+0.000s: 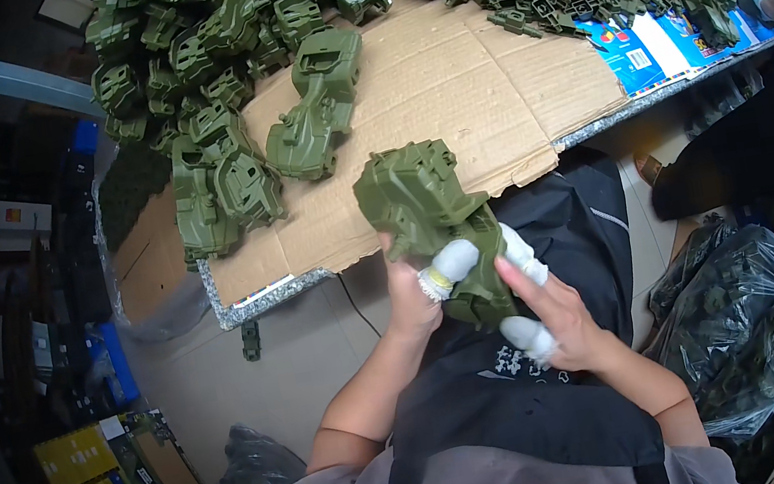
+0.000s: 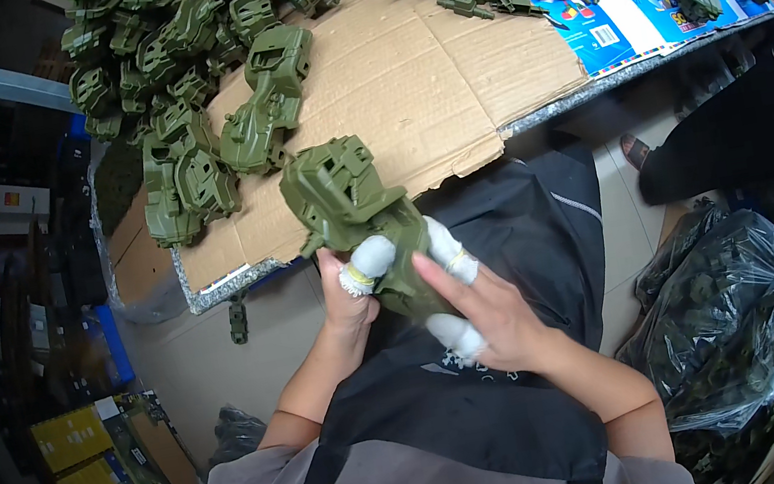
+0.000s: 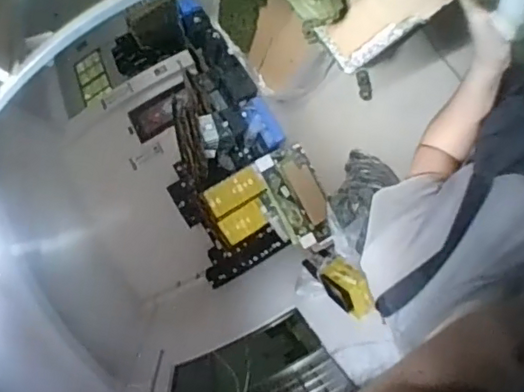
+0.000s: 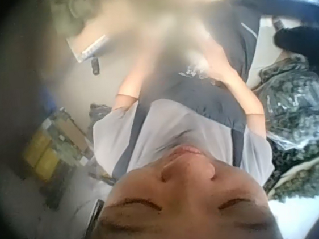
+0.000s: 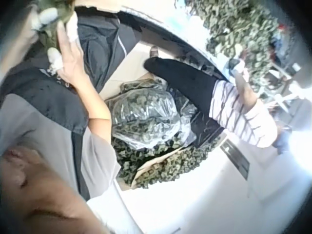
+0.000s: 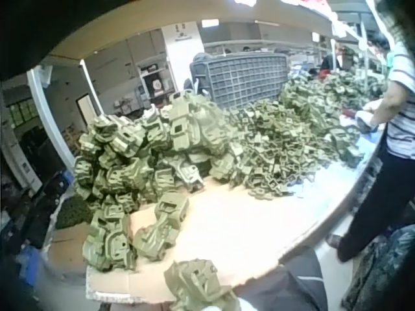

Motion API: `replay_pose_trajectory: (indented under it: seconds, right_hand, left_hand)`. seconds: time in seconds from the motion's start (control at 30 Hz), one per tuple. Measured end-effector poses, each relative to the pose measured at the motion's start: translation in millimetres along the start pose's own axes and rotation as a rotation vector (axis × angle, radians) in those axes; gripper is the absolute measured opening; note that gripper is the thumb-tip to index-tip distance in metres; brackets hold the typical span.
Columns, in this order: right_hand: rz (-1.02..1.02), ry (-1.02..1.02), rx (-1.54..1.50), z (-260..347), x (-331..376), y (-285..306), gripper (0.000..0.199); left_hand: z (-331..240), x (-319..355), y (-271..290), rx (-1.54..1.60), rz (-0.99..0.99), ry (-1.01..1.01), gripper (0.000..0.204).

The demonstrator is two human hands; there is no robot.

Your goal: The person assembles green plastic components by hand, snapping smaller pieces into larger frames. They pick up parts from a pile on a cardboard-covered table, fit them together, and place the finished units into a plastic bag. The process is repetitive, involving picking, aligning, and snapping parts.

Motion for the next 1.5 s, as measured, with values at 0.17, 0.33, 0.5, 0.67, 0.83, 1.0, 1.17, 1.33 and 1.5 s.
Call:
replay_pose_trajectory:
  seconds: [0.17, 0.33, 0.5, 0.67, 0.83, 1.0, 1.17, 1.33, 1.5]
  right_hand:
    - [-0.144, -0.367, -0.775, -39, 18, 13, 0.075]
    - [-0.353, -0.039, -0.187, -19, 30, 13, 0.083]
    - [-0.165, -0.16, 0.015, -2, 25, 9, 0.074]
    - [-0.091, -0.217, 0.042, -2, 22, 3, 0.077]
    - [-0.31, -0.376, -1.063, -28, 36, 0, 0.083]
    - [-0.291, -0.597, -1.124, -46, 50, 10, 0.068]
    - [-0.068, -0.466, -0.124, -29, 68, 59, 0.068]
    - [0.137, -0.36, 0.125, -32, 80, 40, 0.065]
    - [0.137, -0.507, -0.001, -60, 92, 29, 0.054]
  left_hand:
    - [-4, 14, -8, -0.04, 0.087, -0.134, 0.04]
    - [8, 24, -18, -0.073, 0.008, -0.181, 0.041]
    - [35, 21, -9, -0.036, 0.067, 0.014, 0.06]
    - [40, 23, -8, 0.062, -0.009, 0.002, 0.049]
    - [50, 23, 0, 0.013, -0.027, 0.048, 0.053]
    - [24, 31, -13, -0.181, -0.135, -0.193, 0.059]
    - [-69, 52, -40, -1.227, 0.145, -0.62, 0.095]
    - [7, 44, -81, -1.545, 0.976, -0.465, 0.076]
    - [38, 43, -67, -1.509, 1.064, -0.282, 0.079]
Point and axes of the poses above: each hand's wrist, its own x-axis away from the middle knuckle, its own y-axis out of the back of the hand, z = x × y, the point moved 5 cm from there along -x, towards the middle knuckle, and after that the axes turned 15 degrees about -x, right-handed, at the moved point
